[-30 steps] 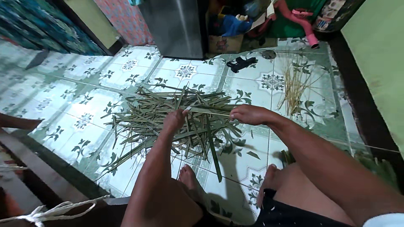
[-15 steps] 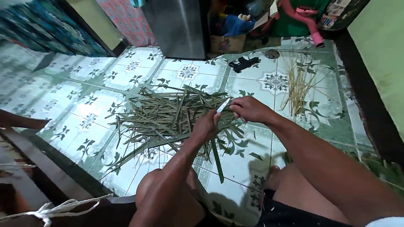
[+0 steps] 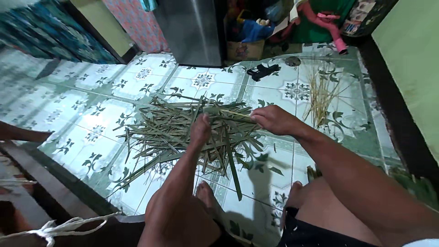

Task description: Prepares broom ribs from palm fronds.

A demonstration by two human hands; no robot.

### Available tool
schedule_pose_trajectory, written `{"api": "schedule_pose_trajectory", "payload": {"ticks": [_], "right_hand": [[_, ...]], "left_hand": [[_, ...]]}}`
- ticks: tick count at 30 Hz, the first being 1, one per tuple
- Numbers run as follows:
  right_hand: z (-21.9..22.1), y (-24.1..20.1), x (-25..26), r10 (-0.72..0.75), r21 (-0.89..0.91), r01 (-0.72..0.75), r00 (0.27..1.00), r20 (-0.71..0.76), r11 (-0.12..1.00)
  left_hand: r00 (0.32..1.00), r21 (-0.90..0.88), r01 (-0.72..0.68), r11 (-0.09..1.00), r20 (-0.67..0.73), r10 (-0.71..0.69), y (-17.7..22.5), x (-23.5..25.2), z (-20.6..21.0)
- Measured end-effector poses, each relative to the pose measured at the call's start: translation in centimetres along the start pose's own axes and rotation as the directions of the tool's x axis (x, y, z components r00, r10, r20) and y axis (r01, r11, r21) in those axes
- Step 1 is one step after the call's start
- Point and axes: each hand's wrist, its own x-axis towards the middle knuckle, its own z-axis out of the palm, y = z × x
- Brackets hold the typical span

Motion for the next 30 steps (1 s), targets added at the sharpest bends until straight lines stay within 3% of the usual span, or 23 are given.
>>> {"api": "schedule_pose_trajectory", "payload": {"ticks": [4, 8, 11, 14, 16, 18, 22, 25, 27, 30], "right_hand": [[-0.9, 1.1, -0.4, 0.036, -0.026, -0.035, 0.998, 0.045, 0.999], [-1.1, 1.9, -0.2, 0.132, -0.008, -0.132, 0.989, 0.062, 0.991], [-0.7, 1.7, 0.0, 0.186, 0.060, -0.194, 0.975, 0.123, 0.979], [-0.5, 0.5, 0.3, 0.155, 0.139, -0.181, 0.971, 0.181, 0.974], [-0.1, 0.2, 0.4, 0.093, 0.149, -0.119, 0.981, 0.172, 0.982], [0.2, 0.0, 0.5, 0.049, 0.125, -0.069, 0.987, 0.155, 0.990], [0.6, -0.4, 0.7, 0.062, 0.130, -0.082, 0.986, 0.155, 0.988], [1.5, -0.2, 0.9, -0.012, 0.103, 0.004, 0.997, 0.078, 0.995], [1.7, 0.0, 1.0, -0.091, 0.050, 0.090, 0.996, 0.014, 0.995], [1.6, -0.4, 1.1, -0.100, -0.005, 0.100, 0.995, -0.017, 0.995]], "left_hand": [[0.985, -0.042, 0.142, 0.989, -0.088, -0.145, -2.8, 1.6, -1.2], [0.990, -0.273, 0.093, 0.958, -0.074, -0.118, -2.4, 0.8, -0.8], [0.998, -0.573, 0.008, 0.819, 0.052, 0.027, 0.2, -0.6, 0.2], [0.935, -0.735, 0.067, 0.675, 0.283, 0.214, 3.4, -2.4, 0.4], [0.904, -0.782, 0.134, 0.608, 0.348, 0.248, 4.2, -2.7, 0.0], [0.915, -0.816, 0.174, 0.551, 0.341, 0.216, 4.0, -2.4, -0.6], [0.911, -0.772, 0.144, 0.619, 0.347, 0.221, 4.2, -2.5, -0.3], [0.897, -0.725, 0.104, 0.681, 0.365, 0.251, 4.8, -3.1, -0.2], [0.931, -0.720, 0.100, 0.687, 0.312, 0.192, 4.4, -2.9, -0.5], [0.983, -0.726, 0.070, 0.684, 0.167, 0.076, 3.4, -2.0, -0.5]]}}
